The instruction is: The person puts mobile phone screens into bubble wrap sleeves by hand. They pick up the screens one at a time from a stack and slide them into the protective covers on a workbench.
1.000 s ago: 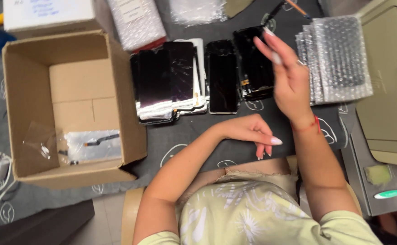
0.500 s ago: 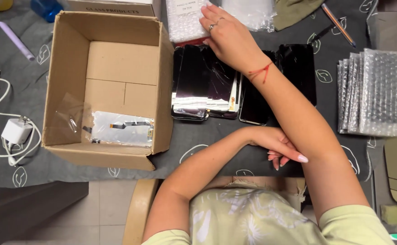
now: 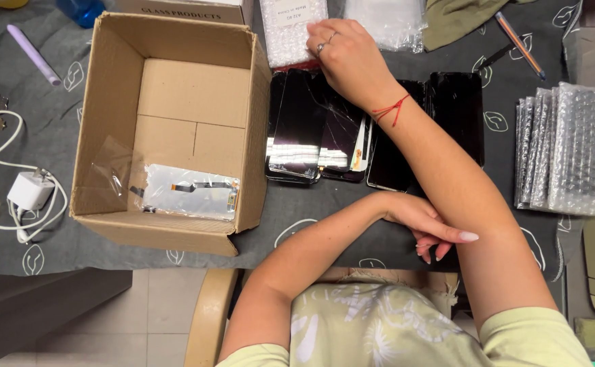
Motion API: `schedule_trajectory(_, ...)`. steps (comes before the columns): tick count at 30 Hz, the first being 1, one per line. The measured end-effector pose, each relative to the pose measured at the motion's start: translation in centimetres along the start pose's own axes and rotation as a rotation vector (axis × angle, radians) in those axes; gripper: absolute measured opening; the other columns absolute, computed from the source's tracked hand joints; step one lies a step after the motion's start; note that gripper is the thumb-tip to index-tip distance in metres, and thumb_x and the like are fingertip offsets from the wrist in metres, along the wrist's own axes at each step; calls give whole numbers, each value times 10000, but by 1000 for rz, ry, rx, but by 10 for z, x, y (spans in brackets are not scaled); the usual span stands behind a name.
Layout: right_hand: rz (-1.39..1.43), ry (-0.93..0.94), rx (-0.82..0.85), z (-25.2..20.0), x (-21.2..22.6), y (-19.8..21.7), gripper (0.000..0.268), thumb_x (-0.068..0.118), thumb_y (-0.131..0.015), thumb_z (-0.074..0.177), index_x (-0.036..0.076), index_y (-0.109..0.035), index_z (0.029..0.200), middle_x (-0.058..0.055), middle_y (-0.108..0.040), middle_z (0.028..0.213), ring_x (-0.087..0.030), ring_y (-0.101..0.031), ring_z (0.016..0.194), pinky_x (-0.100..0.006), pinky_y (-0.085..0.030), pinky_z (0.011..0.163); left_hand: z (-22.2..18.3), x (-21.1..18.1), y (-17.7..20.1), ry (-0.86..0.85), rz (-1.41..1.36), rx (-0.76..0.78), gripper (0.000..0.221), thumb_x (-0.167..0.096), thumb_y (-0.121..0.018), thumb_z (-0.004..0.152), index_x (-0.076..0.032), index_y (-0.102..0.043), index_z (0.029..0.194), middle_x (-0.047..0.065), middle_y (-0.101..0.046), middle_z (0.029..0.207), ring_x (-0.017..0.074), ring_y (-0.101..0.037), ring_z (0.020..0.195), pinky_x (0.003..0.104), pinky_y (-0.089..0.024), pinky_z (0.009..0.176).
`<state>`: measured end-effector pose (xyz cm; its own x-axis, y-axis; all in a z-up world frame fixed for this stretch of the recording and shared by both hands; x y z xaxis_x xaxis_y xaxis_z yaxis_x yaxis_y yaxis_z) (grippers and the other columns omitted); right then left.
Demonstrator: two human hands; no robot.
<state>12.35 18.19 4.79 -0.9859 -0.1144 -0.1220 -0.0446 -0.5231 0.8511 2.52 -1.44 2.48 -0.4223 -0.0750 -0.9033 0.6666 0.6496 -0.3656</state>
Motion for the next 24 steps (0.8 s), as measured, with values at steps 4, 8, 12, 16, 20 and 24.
schedule_trajectory(4, 95, -79, 148, 9, -4, 1, 506, 259, -824, 935, -10, -612, 1307, -192, -616, 1447, -379, -546, 1305, -490, -430, 1064, -1, -1, 2, -6, 23, 8, 723, -713, -551, 691, -6, -690, 754, 97, -567, 490, 230, -706, 628, 326, -646, 794)
schedule_trajectory(8, 98, -76, 180, 5, -11, -11, 388, 254, -719, 1008, 2, -640, 1293, -174, -639, 1437, -366, -561, 1311, -518, -384, 1096, -1, 1, 1, 15, 39, 12, 742, -728, -544, 681, -11, -699, 791, 108, -610, 529, 256, -757, 713, 275, -597, 758)
schedule_trajectory(12, -46, 51, 24, 0, -10, -12, 235, -16, -653, 911, 56, -724, 1123, -83, -773, 1253, -266, -665, 1199, -439, -403, 1099, -3, 0, 1, 18, 35, 26, 748, -732, -545, 671, -10, -702, 792, 103, -592, 515, 236, -728, 681, 295, -617, 792)
schedule_trajectory(16, -72, 120, -148, 10, 5, 19, 148, -97, -643, 950, 11, -690, 1039, -71, -780, 1076, -244, -704, 1069, -397, -483, 1048, -5, -2, 0, 22, 35, 18, 734, -722, -558, 664, -13, -707, 783, 96, -593, 520, 210, -693, 631, 298, -623, 783)
schedule_trajectory(20, 56, 107, -322, 17, 14, 52, 72, -66, -627, 1038, -42, -694, 1024, -143, -774, 1035, -285, -700, 981, -398, -516, 923, -4, -1, -2, -27, 2, 52, 688, -693, -555, 715, -13, -659, 706, 48, -425, 444, 165, -572, 532, 351, -647, 810)
schedule_trajectory(24, 85, 48, -458, 7, 12, 81, 88, -36, -638, 1064, -71, -702, 1114, -167, -772, 1071, -338, -712, 990, -461, -514, 880, 1, 5, -2, -32, 6, 137, 647, -675, -537, 765, -34, -608, 720, 3, -320, 445, 120, -466, 482, 403, -674, 825)
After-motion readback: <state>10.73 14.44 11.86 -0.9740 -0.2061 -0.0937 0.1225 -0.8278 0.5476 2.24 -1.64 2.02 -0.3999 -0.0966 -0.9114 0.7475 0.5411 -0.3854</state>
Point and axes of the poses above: each hand's wrist, its own z-axis towards the middle knuckle, its own y-axis out of the back of the hand, x = y × z, the point moved 4 cm from there along z, towards the middle knuckle
